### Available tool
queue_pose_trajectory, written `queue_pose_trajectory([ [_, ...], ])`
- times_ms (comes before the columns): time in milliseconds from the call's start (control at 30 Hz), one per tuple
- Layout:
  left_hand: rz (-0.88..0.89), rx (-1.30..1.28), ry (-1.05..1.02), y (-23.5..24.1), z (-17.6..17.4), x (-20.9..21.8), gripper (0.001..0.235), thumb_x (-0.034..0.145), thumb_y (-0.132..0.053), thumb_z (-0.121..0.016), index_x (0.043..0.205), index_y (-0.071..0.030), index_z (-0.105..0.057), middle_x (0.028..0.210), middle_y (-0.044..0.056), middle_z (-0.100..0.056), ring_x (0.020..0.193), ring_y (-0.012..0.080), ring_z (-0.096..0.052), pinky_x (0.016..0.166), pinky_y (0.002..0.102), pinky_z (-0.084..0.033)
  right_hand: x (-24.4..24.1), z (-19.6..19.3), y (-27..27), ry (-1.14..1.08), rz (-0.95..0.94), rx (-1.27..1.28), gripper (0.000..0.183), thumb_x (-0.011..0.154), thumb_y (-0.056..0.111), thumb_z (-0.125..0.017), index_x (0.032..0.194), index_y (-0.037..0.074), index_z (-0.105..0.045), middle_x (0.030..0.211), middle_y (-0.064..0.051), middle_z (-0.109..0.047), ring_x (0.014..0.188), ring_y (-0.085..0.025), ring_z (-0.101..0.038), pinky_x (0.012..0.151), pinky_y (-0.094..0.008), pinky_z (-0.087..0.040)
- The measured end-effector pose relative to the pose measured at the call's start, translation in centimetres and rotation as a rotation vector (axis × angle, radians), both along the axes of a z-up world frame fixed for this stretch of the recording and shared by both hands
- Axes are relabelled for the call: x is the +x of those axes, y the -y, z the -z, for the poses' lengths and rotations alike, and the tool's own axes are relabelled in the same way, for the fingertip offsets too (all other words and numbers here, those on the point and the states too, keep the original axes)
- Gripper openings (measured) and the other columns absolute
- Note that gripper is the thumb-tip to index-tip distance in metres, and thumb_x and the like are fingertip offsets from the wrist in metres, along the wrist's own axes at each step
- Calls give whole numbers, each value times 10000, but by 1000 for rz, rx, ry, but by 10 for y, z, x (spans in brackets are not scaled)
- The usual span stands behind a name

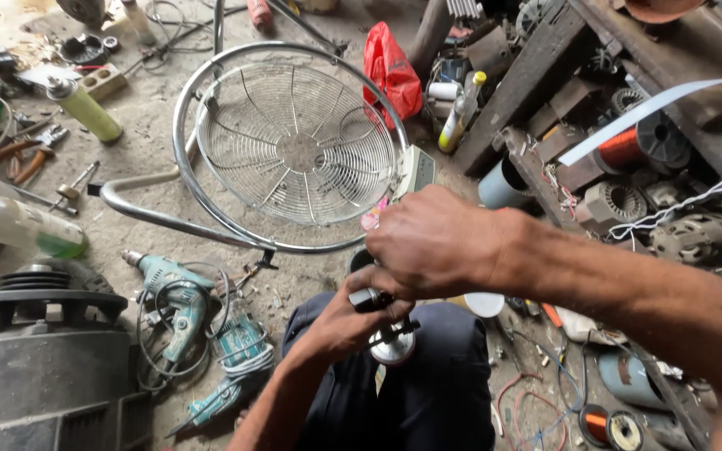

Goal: Applying sealant to a motor component and using a bearing puller to extract a part.

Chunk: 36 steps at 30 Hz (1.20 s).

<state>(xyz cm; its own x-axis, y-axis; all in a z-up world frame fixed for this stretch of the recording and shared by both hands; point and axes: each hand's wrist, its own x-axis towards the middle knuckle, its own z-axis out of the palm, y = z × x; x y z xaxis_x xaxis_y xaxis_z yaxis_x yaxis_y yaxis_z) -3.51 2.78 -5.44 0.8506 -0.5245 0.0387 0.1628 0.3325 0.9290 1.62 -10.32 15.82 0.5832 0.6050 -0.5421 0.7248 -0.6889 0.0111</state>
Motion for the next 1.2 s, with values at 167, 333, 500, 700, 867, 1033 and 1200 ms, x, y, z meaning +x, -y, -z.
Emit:
queue_pose_trajectory([
  [167,-140,58,-220,9,-50,-9,370,682,-192,-962,970,-53,-777,919,122,-730,841,166,-653,798,332,-590,-5,-16,-7,-64,29,-61,274,989,308,-453,927,115,-638,802,-173,-728,856,-413,-754,729,-543,-596],
  [333,-7,23,-118,-3,-32,-3,220,808,-173,-851,958,-48,-749,845,73,-694,783,140,-628,738,305,-551,2,9,5,53,-30,4,427,1001,476,-460,748,153,-578,660,-69,-649,586,-302,-620,545,-455,-533],
  [500,7,341,-206,-10,-44,-3,703,681,-444,-809,1253,-62,-661,1194,135,-640,1019,227,-684,863,365,-571,2,2,-1,40,-102,126,135,898,176,-617,842,134,-502,750,-21,-697,531,-220,-565,485,-386,-471],
  [700,53,176,-53,-9,-43,0,536,733,-473,-791,1035,-41,-694,983,107,-701,950,233,-685,867,427,-574,3,-4,-7,3,-116,-113,406,1115,409,-466,775,187,-480,620,38,-527,456,-152,-395,459,-326,-400],
  [867,36,224,-290,-10,-46,2,831,635,-464,-813,1301,-28,-575,1084,174,-730,1046,285,-719,908,447,-587,6,-9,-17,72,-3,-83,639,1084,597,-464,649,143,-575,635,-13,-623,433,-169,-505,437,-346,-471],
  [1033,61,-32,-80,-5,-34,1,363,834,-259,-762,1121,-58,-668,885,59,-678,798,163,-624,735,314,-513,13,9,6,52,-104,13,401,1069,418,-487,762,161,-512,685,-25,-585,518,-252,-487,481,-394,-439],
  [1200,27,-95,107,-18,-47,-6,351,936,-178,-682,1256,-37,-648,900,8,-669,742,86,-587,655,231,-485,14,12,3,106,-135,99,220,944,367,-580,875,164,-629,810,-65,-722,636,-346,-670,585,-472,-516],
])
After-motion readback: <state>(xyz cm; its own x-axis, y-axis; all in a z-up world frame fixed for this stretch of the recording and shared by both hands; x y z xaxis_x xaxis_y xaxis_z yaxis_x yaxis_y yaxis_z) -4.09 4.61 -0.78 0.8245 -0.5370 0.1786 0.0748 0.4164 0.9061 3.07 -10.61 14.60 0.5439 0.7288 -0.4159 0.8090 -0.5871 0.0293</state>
